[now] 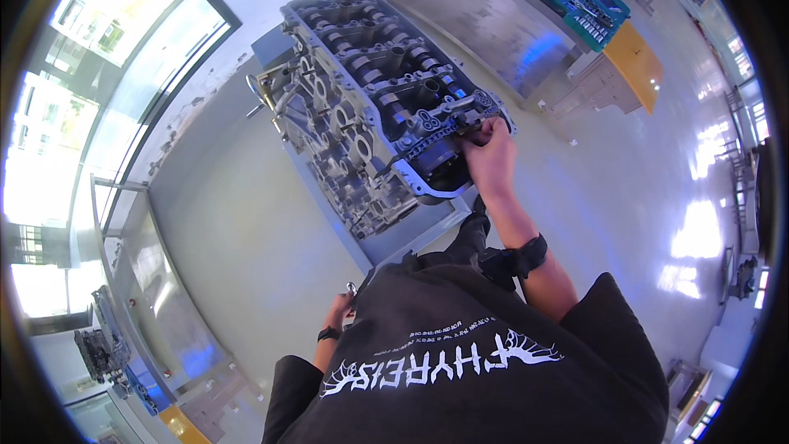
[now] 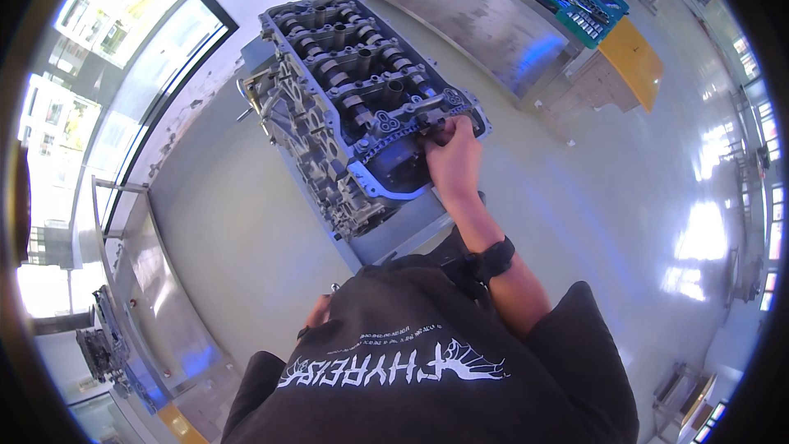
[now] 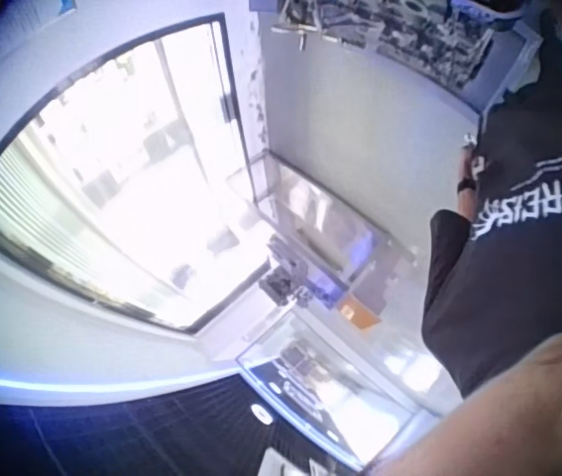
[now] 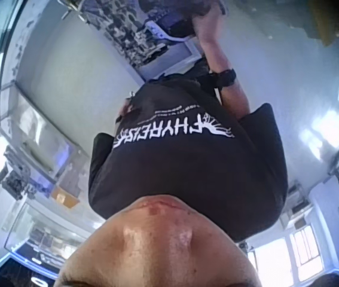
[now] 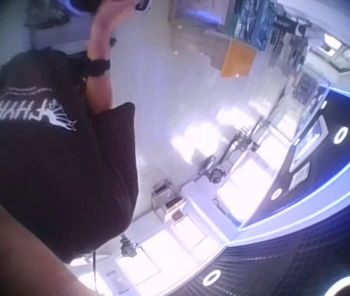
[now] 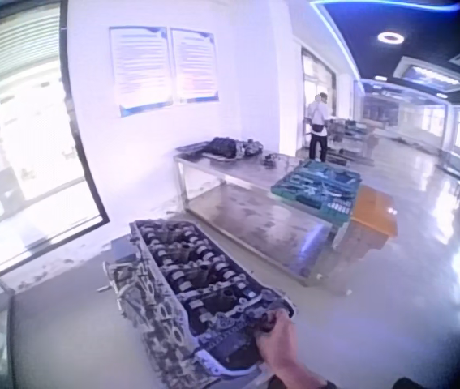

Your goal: Inspecting and tightening bolts on an engine cylinder head assembly.

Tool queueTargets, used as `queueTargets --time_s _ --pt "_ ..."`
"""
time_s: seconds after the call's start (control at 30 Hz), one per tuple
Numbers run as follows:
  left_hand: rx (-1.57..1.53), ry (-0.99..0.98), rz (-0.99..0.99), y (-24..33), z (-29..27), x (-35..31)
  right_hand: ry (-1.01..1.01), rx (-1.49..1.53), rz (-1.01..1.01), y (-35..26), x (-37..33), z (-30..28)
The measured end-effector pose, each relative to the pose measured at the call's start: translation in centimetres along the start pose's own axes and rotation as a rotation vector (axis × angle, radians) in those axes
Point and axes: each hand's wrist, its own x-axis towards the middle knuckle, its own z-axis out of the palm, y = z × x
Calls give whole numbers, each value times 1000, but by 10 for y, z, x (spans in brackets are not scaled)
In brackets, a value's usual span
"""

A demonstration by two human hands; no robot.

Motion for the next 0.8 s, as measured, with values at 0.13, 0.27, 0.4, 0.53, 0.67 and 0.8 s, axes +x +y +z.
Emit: queueTargets --time_s 0.13,0.27,0.4,0.53,0.67,0.8 --pt "-34 32 -42 -15 -2 3 15 -85 17 3 1 1" --pt "-45 6 -59 -22 -3 9 13 -50 -31 6 0 1" --pt "-9 -49 -29 -12 -4 5 -34 -75 -80 8 0 -4" --pt "16 -90 14 -3 -3 4 -14 -105 -68 5 1 -3" --pt "-22 -105 23 -2 -2 6 20 -104 -25 11 6 2" --pt "10 -58 -40 -10 0 11 18 -98 -69 16 7 3"
